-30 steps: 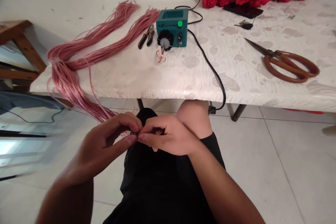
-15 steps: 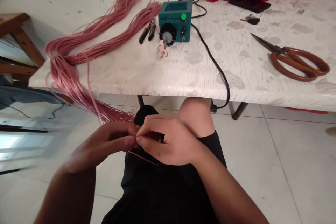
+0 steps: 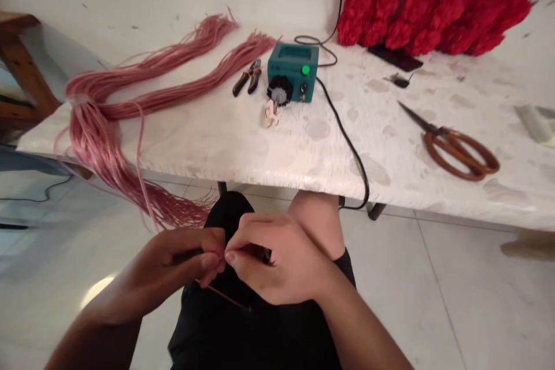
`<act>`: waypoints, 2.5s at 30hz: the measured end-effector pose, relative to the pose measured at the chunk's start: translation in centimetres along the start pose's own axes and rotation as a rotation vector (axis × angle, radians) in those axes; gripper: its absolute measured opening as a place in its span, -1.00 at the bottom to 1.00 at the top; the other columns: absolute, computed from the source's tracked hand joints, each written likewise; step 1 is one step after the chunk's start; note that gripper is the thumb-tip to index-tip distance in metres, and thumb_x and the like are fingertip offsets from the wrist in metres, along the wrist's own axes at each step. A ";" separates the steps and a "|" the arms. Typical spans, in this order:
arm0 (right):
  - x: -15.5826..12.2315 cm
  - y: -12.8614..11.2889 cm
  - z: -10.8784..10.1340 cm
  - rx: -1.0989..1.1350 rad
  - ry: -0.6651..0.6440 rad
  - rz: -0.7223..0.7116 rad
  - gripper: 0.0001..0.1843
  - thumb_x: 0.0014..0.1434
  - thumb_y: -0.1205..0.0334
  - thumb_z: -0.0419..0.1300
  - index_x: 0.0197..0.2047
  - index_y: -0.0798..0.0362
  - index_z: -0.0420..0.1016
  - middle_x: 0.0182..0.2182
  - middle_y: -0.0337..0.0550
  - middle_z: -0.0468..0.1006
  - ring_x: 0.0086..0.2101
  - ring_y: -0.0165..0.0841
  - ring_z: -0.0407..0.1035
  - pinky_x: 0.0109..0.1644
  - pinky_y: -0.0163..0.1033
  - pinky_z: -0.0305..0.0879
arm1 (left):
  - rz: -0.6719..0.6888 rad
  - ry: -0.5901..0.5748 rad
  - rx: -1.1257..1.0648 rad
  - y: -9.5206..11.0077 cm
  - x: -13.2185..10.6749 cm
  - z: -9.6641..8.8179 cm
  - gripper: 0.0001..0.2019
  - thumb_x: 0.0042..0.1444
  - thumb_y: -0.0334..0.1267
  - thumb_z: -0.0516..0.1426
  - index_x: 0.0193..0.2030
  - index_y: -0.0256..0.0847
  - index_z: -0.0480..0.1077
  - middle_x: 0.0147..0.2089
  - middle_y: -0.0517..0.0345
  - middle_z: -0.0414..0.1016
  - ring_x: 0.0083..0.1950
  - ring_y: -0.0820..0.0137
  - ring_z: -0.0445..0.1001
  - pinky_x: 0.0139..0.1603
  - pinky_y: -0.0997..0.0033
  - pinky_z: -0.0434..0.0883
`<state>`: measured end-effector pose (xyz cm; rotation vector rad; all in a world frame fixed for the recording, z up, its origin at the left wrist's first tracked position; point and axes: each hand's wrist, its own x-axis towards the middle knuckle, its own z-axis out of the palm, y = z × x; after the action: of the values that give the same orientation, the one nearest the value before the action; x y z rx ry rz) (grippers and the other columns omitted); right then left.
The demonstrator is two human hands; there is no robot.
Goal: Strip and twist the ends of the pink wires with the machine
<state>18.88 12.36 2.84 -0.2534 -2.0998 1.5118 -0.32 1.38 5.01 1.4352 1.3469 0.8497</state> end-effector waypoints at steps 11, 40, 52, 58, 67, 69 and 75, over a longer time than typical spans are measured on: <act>3.1 0.9 -1.9 -0.341 0.007 0.007 -0.93 0.16 0.34 0.28 -0.30 -0.05 0.55 -0.48 -0.34 0.49 -0.51 -0.48 0.35 -0.43 -0.31 0.22 | 0.161 0.198 0.239 -1.5 2.6 -0.7 -0.75 0.35 -0.30 0.03 -0.40 -0.15 0.33 -0.47 0.25 0.42 -0.47 0.50 0.40 -0.47 0.56 0.33; 10.9 2.4 -13.5 -1.154 0.169 -0.342 -0.59 0.31 0.44 0.10 0.20 0.05 0.35 -0.09 -0.06 0.51 -0.21 -0.29 0.45 -0.27 -0.19 0.38 | 0.268 1.038 0.675 -1.9 11.1 -3.7 -0.89 0.24 -0.39 0.15 -0.32 -0.14 0.39 -0.45 0.32 0.45 -0.49 0.56 0.38 -0.46 0.54 0.28; -2.5 4.1 -5.3 -0.997 -0.139 -0.010 -0.86 0.26 0.37 0.15 -0.28 -0.02 0.53 -0.38 -0.20 0.60 -0.27 -0.28 0.46 -0.06 -0.10 0.33 | 0.256 1.089 0.697 -3.0 12.0 -3.4 -0.87 0.24 -0.32 0.15 -0.36 -0.18 0.41 -0.50 0.32 0.37 -0.50 0.56 0.29 -0.42 0.50 0.23; -4.3 3.2 -4.0 -0.879 -0.066 -0.123 -0.81 0.25 0.42 0.09 -0.21 0.01 0.50 -0.41 -0.18 0.57 -0.32 -0.29 0.43 -0.07 -0.10 0.34 | 0.124 1.073 0.684 -3.1 12.1 -3.7 -0.83 0.25 -0.20 0.10 -0.34 -0.15 0.45 -0.43 0.30 0.48 -0.46 0.51 0.37 -0.34 0.47 0.27; -8.5 1.1 -6.9 -0.923 0.662 -0.015 -0.84 0.34 0.32 0.04 -0.14 0.02 0.45 -0.39 -0.13 0.51 -0.35 -0.27 0.39 -0.25 -0.13 0.31 | -0.034 0.990 0.677 -1.9 12.4 -4.4 -0.81 0.22 -0.15 0.07 -0.33 -0.11 0.45 -0.43 0.24 0.52 -0.37 0.34 0.45 -0.39 0.40 0.15; -8.4 0.9 -9.2 -0.943 0.739 0.057 -0.82 0.37 0.26 0.02 -0.15 0.04 0.45 -0.36 -0.09 0.51 -0.31 -0.24 0.41 -0.20 -0.10 0.33 | -0.043 0.978 0.683 -1.6 12.4 -4.5 -0.79 0.23 -0.15 0.05 -0.36 -0.12 0.43 -0.44 0.23 0.51 -0.39 0.34 0.44 -0.40 0.40 0.13; -6.4 0.3 -12.0 -0.900 0.527 0.320 -0.81 0.35 0.19 0.04 -0.11 0.00 0.46 -0.30 -0.20 0.60 -0.32 -0.32 0.49 -0.26 -0.25 0.35 | -0.046 0.983 0.707 -1.6 12.5 -4.4 -0.78 0.25 -0.13 0.03 -0.32 -0.12 0.43 -0.41 0.19 0.52 -0.34 0.31 0.45 -0.38 0.39 0.13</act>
<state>30.47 19.52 3.28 -1.2054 -2.1888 0.4338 -3.11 14.30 3.35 1.5231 2.6044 1.1819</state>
